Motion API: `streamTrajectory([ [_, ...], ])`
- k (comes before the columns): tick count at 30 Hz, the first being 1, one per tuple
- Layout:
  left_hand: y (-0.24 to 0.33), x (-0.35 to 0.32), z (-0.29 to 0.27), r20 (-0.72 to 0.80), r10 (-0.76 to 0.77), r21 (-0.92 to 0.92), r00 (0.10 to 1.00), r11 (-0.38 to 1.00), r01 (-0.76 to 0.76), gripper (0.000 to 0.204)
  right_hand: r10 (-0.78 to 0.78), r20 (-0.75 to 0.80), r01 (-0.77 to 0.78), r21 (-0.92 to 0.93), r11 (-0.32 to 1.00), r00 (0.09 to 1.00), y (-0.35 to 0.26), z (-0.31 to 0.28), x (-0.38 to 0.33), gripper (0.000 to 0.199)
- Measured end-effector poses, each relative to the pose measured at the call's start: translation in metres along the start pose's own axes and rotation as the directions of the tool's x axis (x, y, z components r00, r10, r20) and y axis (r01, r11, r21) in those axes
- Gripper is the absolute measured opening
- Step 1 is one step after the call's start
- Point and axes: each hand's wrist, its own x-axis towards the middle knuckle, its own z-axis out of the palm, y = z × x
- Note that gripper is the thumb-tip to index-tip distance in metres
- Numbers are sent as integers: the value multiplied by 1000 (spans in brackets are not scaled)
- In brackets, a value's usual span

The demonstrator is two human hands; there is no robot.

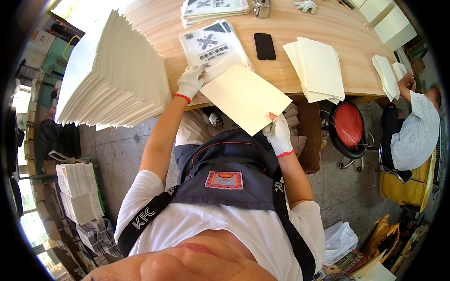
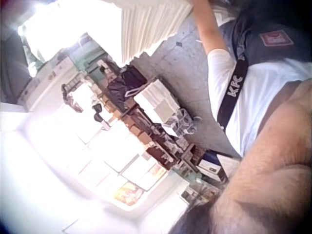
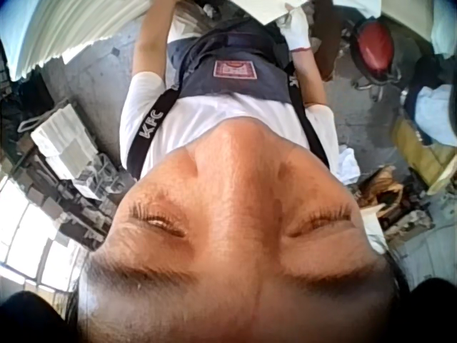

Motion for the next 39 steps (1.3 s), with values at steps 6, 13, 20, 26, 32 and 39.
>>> streamTrajectory([
  [6, 9, 3, -13, 96, -9, 58, 995, 998, 3, 23, 34, 207, -18, -79, 997, 978, -17, -35, 36, 36],
  [13, 7, -3, -13, -10, 54, 24, 999, 998, -53, 24, 27, 109, -30, 30, 999, 994, -22, -12, 28, 39],
  [20, 9, 3, -6, -87, 97, 181, 991, 980, -80, 28, 73, 53, -80, 127, 989, 996, -14, 0, 12, 28],
  [26, 9, 12, -27, -83, 58, -380, 995, 921, -85, 29, 43, 107, -55, 105, 993, 993, -5, -10, 20, 32],
  [32, 45, -9, -59, 87, -10, -486, 996, 872, 51, 32, -11, 22, 10, 69, 998, 1000, 5, 9, 6, 23],
  [39, 93, -52, 11, -14, -701, -990, 713, -88, -106, 45, 84, 196, -92, 29, 995, 977, 12, 23, -49, 32],
])
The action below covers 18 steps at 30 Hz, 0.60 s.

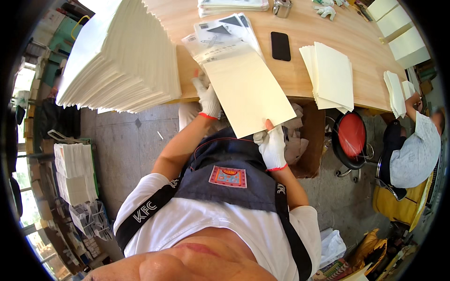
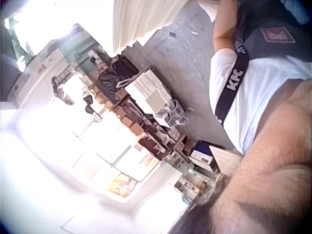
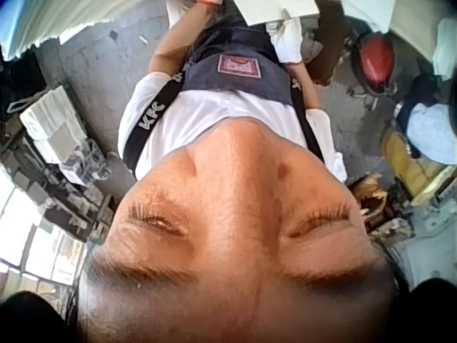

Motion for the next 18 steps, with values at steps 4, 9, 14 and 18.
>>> streamTrajectory([
  [4, -57, -10, -30, 453, -176, -116, 874, 960, 253, 37, 49, 40, -45, -98, 994, 998, -4, 11, -17, 28],
  [9, -94, -35, -69, 498, -498, -44, 710, 803, 594, 43, 142, 108, -123, -165, 979, 984, 3, -14, -10, 29],
  [14, -123, -71, -95, 326, -596, -150, 734, 734, 663, 44, 289, -106, -297, -77, 952, 952, 44, -10, 26, 31],
  [18, -115, -66, -82, 55, -557, 393, 828, 775, 495, 19, 348, -22, -304, 440, 845, 937, 71, -18, 107, 27],
])
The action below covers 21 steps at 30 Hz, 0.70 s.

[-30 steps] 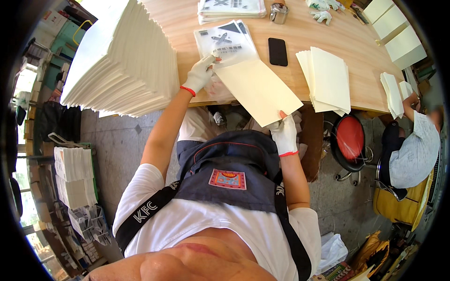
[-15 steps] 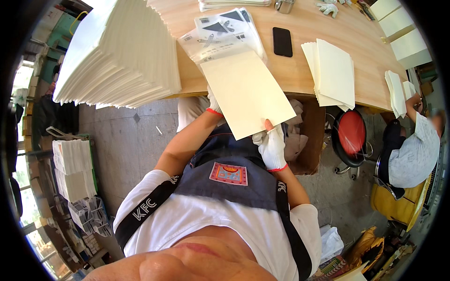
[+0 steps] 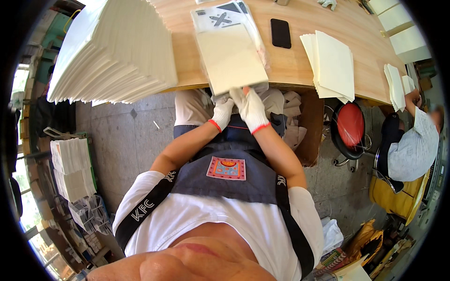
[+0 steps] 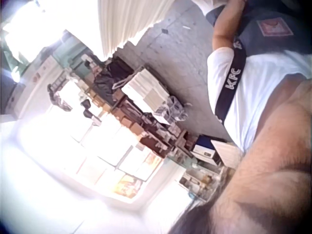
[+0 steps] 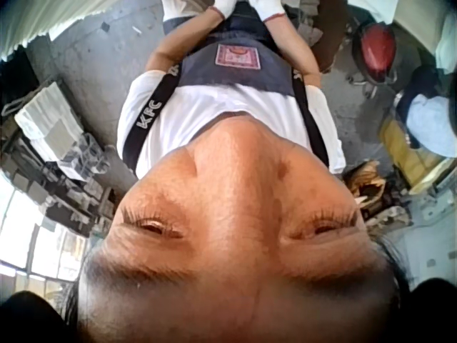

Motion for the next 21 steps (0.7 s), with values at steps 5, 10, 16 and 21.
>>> streamTrajectory([
  [5, 58, -21, -12, 228, -186, -184, 956, 956, 230, 24, -12, 18, 17, -338, 941, 1000, -2, 28, -1, 29],
  [10, 91, -45, -55, 76, -108, -49, 991, 993, 112, 26, 18, 167, 164, -979, 123, 986, -4, 44, -29, 26],
  [16, 93, -33, -76, 91, -38, 20, 995, 999, 37, 24, 182, 661, 532, -378, -758, 728, 31, 57, -6, 18],
  [21, 100, -36, -82, 88, -65, 2, 994, 998, 65, 35, 234, 489, 527, -638, -561, 841, 26, 70, -20, 14],
])
